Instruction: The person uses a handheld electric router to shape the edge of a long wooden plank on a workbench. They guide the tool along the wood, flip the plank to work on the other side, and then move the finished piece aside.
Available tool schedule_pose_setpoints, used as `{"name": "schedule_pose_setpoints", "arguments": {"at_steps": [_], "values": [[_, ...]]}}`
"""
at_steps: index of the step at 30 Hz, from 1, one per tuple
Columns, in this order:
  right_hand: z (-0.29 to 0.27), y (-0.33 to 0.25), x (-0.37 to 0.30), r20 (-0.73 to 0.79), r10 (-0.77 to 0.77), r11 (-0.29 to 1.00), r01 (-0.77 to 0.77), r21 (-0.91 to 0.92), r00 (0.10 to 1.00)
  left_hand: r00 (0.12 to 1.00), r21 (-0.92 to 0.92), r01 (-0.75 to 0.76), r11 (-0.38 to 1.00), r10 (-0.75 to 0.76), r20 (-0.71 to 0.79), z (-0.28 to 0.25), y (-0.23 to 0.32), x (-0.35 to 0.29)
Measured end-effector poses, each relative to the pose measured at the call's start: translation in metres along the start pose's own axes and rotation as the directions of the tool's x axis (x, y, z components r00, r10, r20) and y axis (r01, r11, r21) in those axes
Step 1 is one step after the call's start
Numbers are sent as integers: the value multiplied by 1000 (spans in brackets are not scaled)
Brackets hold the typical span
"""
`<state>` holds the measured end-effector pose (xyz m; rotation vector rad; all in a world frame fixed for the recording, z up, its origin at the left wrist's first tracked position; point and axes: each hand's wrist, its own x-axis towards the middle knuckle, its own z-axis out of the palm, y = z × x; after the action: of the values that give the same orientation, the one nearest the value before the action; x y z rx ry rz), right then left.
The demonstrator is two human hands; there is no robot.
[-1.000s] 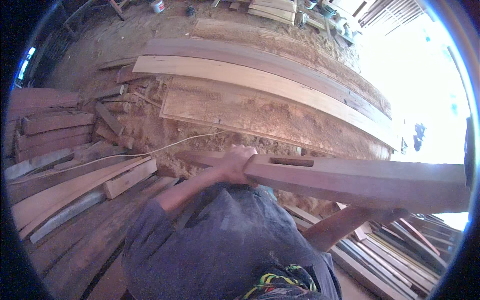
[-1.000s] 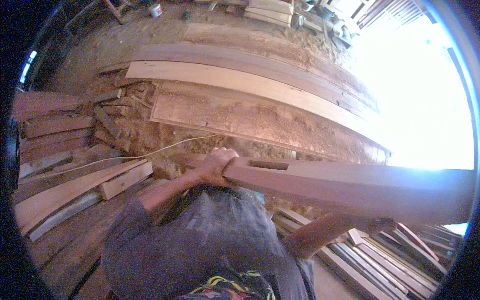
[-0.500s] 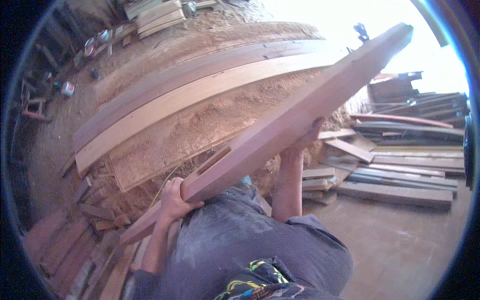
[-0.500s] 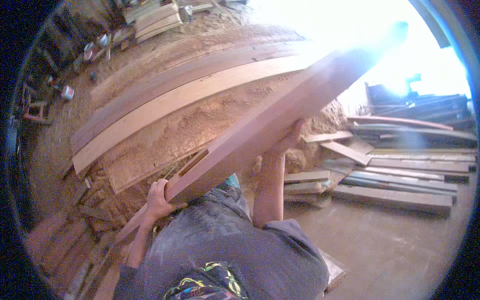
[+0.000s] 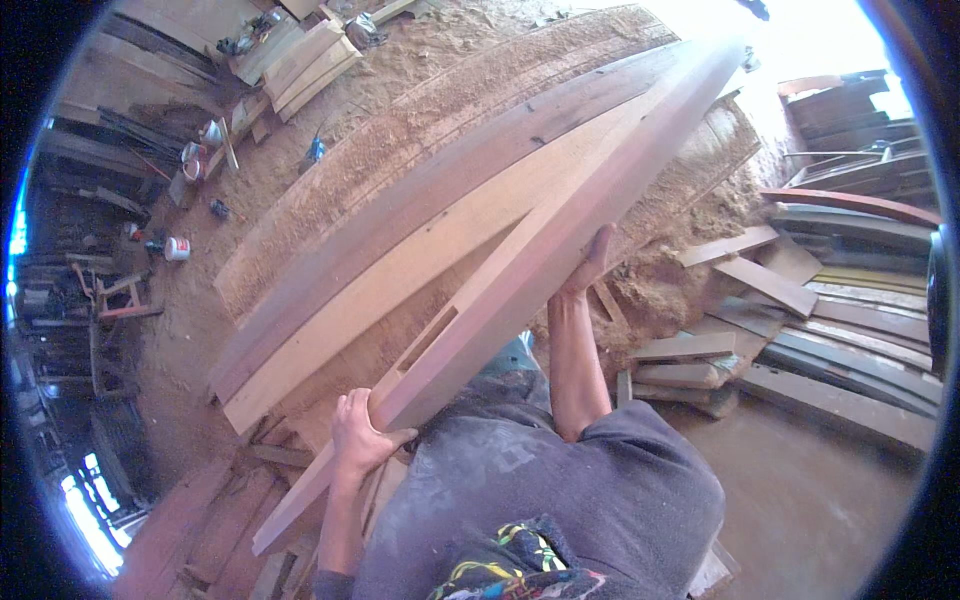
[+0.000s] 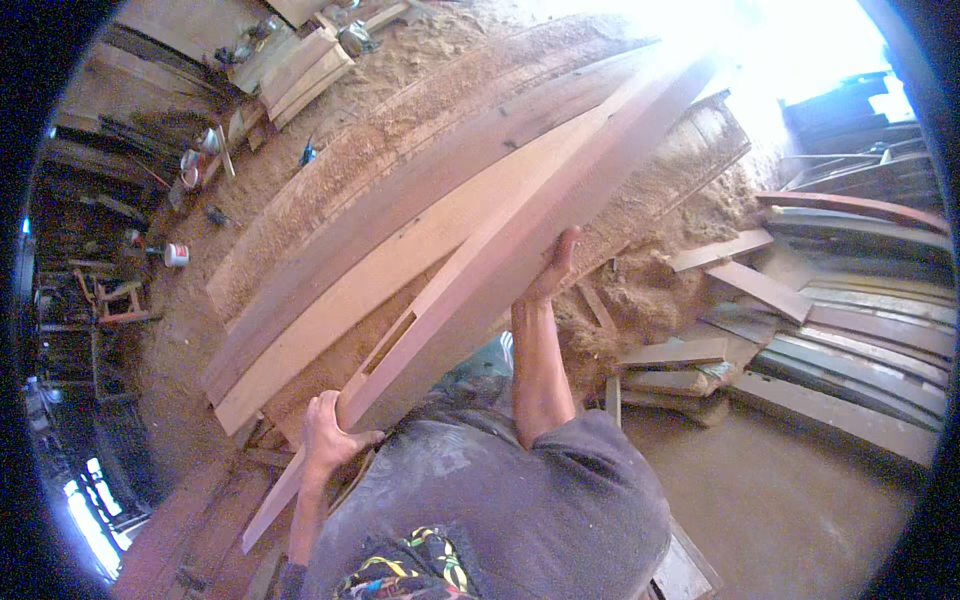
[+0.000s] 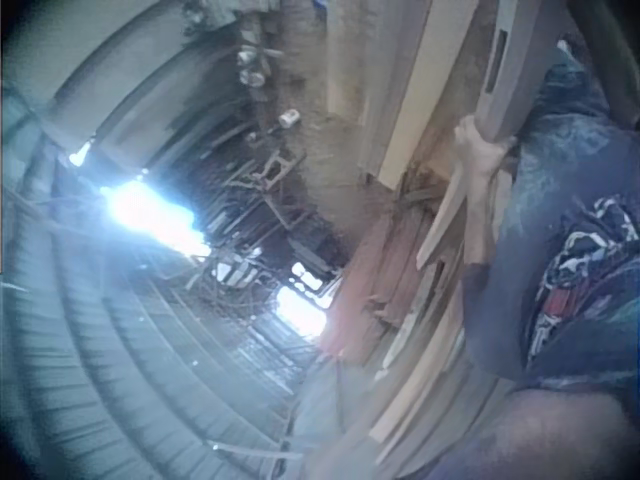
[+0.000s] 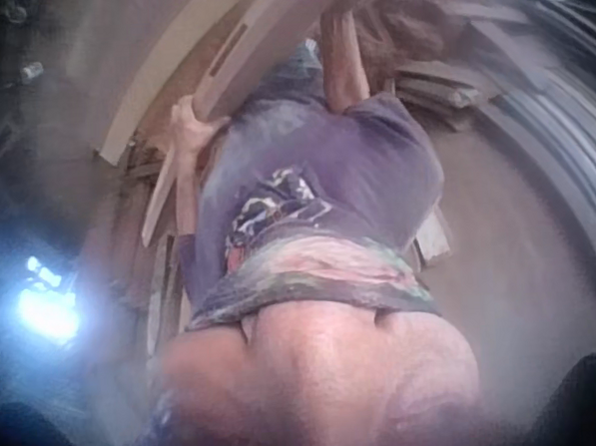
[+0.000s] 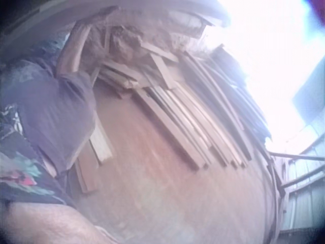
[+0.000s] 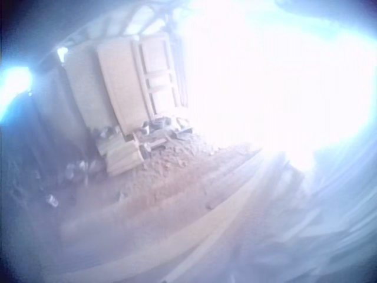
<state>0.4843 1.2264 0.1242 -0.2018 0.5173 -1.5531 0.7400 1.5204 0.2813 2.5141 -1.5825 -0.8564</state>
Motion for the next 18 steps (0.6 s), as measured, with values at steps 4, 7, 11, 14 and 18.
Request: {"name": "schedule_pose_setpoints", "arguments": {"at_steps": [4,7,11,14,18], "values": [[-4,22,47,-51,27,997,-23,71,998,999,88,-22,996,24,-23,-28,11,41],[12,36,69,-74,22,997,-16,76,997,1000,145,-22,989,23,-5,-43,7,69],[19,51,95,-77,-12,997,18,69,997,998,143,-10,990,1,60,-62,10,107],[24,65,111,-91,-35,995,43,89,995,999,179,-49,983,46,19,-71,2,131],[33,71,120,-179,20,1000,-21,-5,984,997,217,-78,973,72,37,-86,7,160]]}}
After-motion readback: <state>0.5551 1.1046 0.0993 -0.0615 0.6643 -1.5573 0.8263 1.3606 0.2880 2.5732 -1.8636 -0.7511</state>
